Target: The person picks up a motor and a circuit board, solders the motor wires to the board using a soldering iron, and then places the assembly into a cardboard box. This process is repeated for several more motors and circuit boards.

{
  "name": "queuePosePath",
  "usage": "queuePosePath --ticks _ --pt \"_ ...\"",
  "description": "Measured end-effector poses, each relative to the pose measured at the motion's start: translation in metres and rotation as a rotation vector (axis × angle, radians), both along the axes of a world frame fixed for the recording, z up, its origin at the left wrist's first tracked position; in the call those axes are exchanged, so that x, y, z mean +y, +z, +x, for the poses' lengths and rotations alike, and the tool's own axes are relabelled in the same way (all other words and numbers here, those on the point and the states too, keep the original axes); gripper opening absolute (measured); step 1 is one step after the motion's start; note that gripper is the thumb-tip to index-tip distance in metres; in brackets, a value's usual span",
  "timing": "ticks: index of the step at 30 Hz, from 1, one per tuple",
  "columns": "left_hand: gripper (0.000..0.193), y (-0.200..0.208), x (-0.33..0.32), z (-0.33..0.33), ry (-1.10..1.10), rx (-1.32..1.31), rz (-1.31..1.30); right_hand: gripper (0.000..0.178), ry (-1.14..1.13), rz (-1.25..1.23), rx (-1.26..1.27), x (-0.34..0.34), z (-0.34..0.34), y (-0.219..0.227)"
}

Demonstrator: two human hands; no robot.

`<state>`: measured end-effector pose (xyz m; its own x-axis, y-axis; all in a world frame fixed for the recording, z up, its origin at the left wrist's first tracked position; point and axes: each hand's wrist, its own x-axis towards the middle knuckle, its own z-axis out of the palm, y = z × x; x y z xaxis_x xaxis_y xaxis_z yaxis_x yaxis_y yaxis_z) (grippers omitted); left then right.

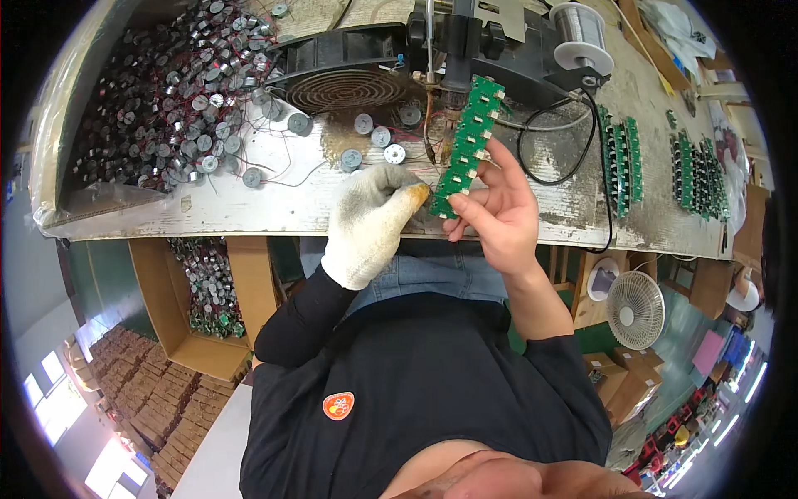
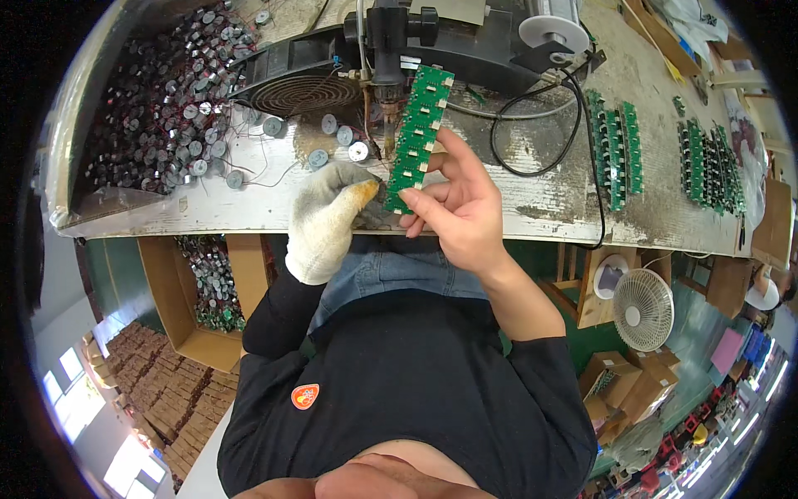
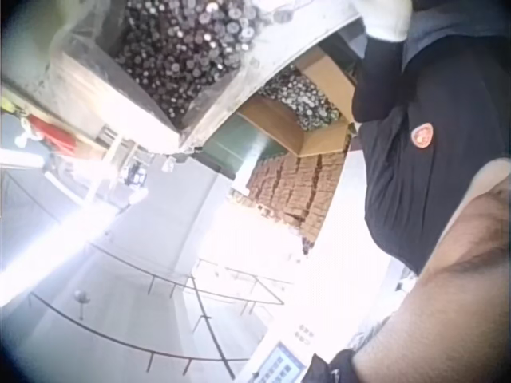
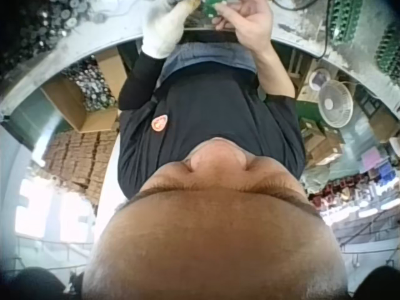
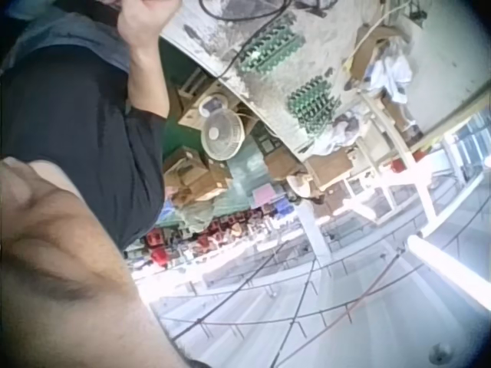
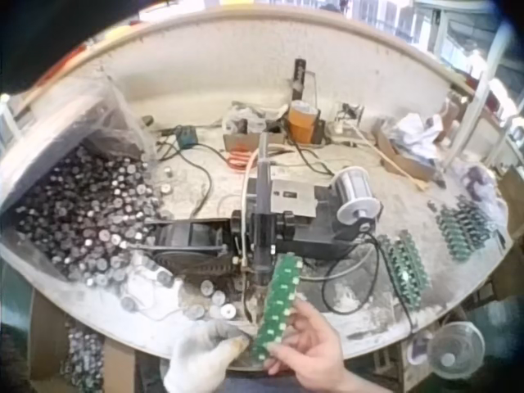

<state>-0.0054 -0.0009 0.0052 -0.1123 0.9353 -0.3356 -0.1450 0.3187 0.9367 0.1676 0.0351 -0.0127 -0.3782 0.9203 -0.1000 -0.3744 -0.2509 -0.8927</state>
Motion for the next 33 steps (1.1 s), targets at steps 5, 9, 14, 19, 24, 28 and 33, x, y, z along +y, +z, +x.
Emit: queuePosePath --ticks 5,9,14,19,24,28,33 --pt "0.014 -0.004 0.004 -0.001 0.001 -0.033 -0.027 0.07 -0.008 -0.007 0.004 0.002 -0.002 0.002" --pt "0.014 0.0 0.008 -0.001 0.028 -0.141 -0.071 0.069 -0.01 -0.001 0.009 0.005 -0.002 0.002" --pt "0.014 0.001 0.012 -0.001 0.042 -0.178 -0.092 0.07 -0.018 0.007 0.015 0.008 -0.003 0.004" --pt "0.014 0.004 0.013 -0.001 0.053 -0.203 -0.09 0.07 -0.019 0.011 0.018 0.009 -0.003 0.008" --pt "0.014 -0.001 0.011 0.0 0.09 -0.245 -0.109 0.07 -0.021 0.022 0.006 0.008 -0.004 0.005" --pt "0.015 -0.004 0.008 0.0 0.069 -0.214 -0.081 0.07 -0.025 0.018 -0.003 0.005 -0.003 0.001" --pt "0.016 -0.006 0.007 0.001 0.067 -0.169 -0.103 0.071 -0.019 0.013 -0.017 0.003 -0.002 -0.001"
